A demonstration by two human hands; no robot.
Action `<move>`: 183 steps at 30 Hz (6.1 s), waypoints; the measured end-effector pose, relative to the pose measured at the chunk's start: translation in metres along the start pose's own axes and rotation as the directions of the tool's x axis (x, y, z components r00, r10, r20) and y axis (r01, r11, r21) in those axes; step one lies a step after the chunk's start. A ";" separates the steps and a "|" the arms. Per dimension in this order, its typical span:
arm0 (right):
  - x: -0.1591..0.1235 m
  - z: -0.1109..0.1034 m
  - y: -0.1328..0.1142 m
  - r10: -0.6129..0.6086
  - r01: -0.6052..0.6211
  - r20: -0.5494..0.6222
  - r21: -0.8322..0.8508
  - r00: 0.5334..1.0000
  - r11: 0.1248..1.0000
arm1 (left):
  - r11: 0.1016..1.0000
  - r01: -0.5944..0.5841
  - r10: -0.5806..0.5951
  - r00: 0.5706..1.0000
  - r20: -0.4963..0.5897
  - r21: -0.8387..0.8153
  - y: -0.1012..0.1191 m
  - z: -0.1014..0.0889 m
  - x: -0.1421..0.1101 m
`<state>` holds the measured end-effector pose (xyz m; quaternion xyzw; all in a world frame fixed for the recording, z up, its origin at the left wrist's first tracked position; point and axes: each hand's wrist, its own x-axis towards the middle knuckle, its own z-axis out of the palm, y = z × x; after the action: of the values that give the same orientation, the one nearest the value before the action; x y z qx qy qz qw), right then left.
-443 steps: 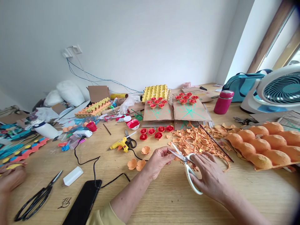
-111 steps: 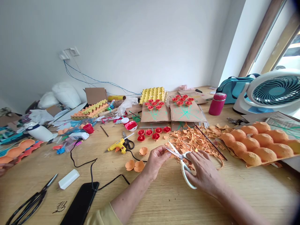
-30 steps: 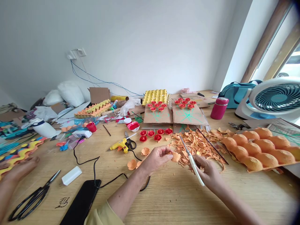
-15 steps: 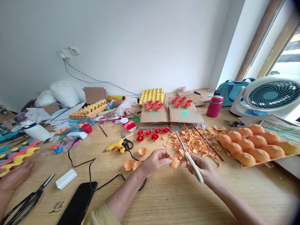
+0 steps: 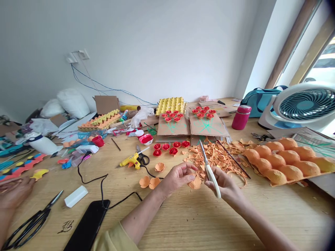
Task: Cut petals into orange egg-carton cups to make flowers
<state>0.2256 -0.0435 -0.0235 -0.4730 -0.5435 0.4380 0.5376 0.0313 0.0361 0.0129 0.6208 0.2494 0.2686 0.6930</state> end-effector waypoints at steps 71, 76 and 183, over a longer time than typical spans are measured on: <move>-0.007 0.012 0.010 -0.050 0.106 0.214 -0.262 0.976 0.959 | 0.919 -0.303 0.207 0.915 -0.348 -0.251 -0.006 0.026 -0.003; -0.009 0.010 0.010 -0.075 0.141 0.223 -0.298 0.972 0.944 | 0.932 -0.339 0.275 0.892 -0.358 -0.128 -0.006 0.027 -0.003; -0.001 -0.010 0.003 0.085 -0.128 0.200 0.209 0.976 0.969 | 0.967 0.033 -0.068 0.989 -0.131 -0.252 0.002 0.010 -0.002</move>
<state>0.2354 -0.0443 -0.0264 -0.3949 -0.5139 0.5671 0.5082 0.0366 0.0274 0.0161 0.5020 0.2770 0.3226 0.7531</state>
